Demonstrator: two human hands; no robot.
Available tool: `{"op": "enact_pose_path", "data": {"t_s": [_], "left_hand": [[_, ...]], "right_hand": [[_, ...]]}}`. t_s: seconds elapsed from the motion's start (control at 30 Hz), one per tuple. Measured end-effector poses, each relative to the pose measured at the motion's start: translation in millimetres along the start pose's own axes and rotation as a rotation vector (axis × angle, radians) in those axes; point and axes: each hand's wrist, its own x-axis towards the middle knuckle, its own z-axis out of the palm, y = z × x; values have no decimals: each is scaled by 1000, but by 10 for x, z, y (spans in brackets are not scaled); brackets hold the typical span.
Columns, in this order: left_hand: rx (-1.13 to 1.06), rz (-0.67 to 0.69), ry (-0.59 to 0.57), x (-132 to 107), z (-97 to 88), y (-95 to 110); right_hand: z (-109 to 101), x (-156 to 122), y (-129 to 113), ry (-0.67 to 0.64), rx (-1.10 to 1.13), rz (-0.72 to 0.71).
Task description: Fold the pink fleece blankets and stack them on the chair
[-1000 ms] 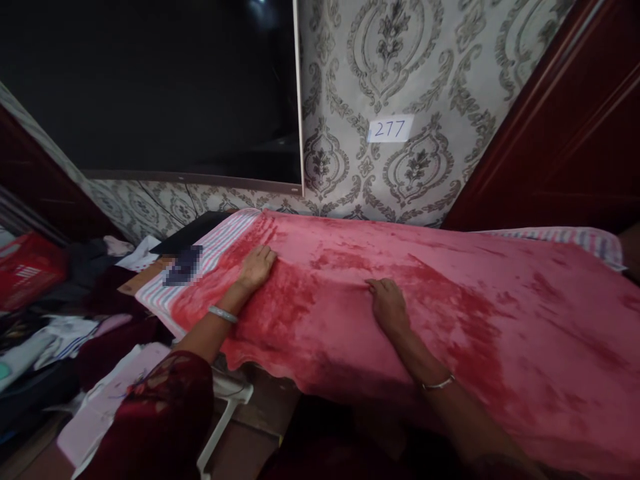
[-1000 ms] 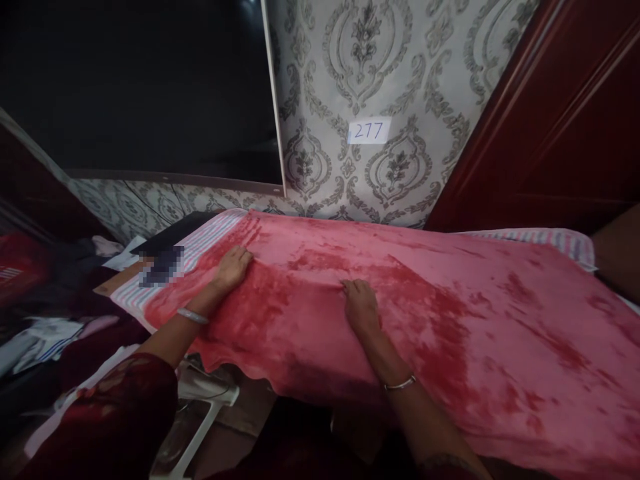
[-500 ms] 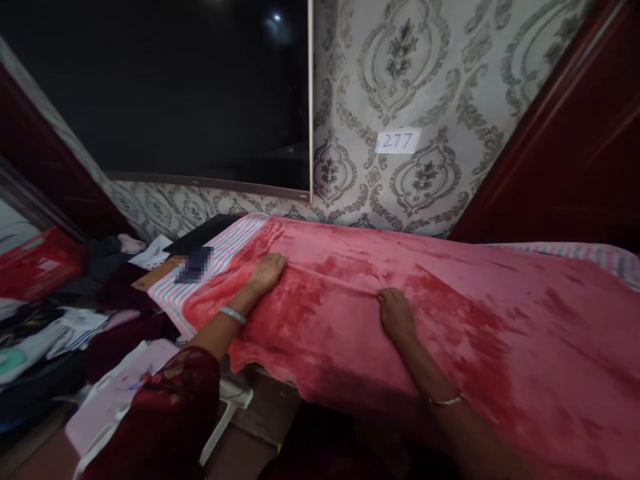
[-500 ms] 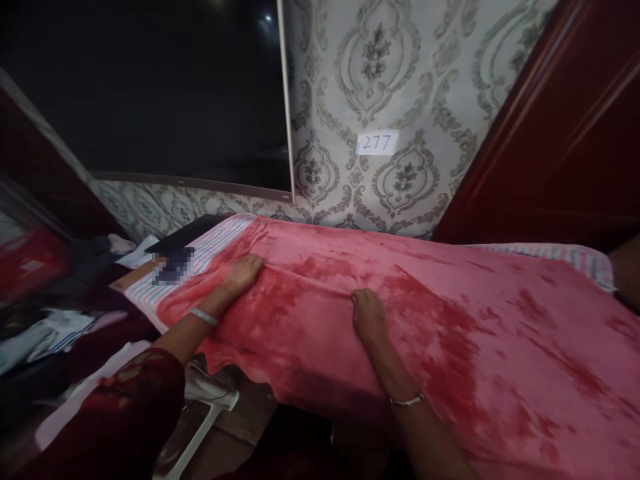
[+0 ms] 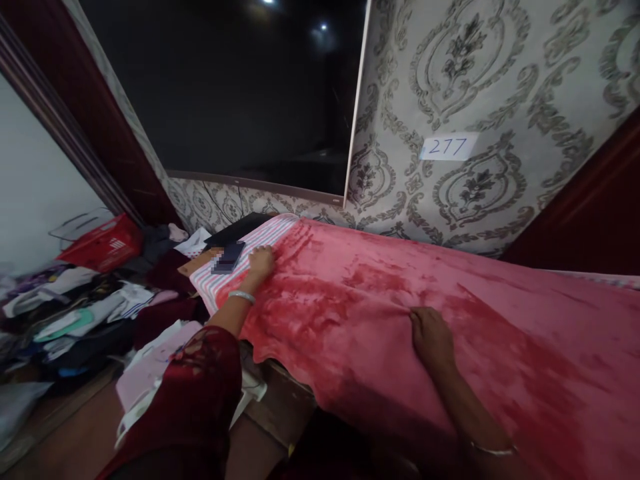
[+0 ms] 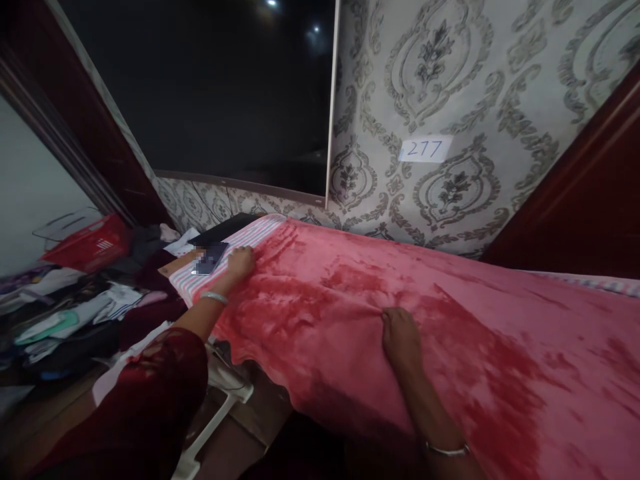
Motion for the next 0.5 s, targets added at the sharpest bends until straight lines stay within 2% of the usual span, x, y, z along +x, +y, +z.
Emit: {"op": "enact_pose_path", "data": {"t_s": [0.1, 0.2, 0.33, 0.43, 0.5], "left_hand": [[-68, -164, -12, 76, -38, -175], [-213, -230, 4, 116, -21, -258], [-475, -285, 160, 217, -62, -292], [-668, -314, 302, 342, -174, -308], [-762, -312, 346, 424, -260, -313]], "right_hand": [[-8, -1, -9, 11, 5, -10], [-9, 0, -7, 25, 14, -11], [-8, 3, -5, 43, 27, -3], [-14, 7, -10, 56, 29, -3], [-21, 12, -13, 77, 30, -6]]}}
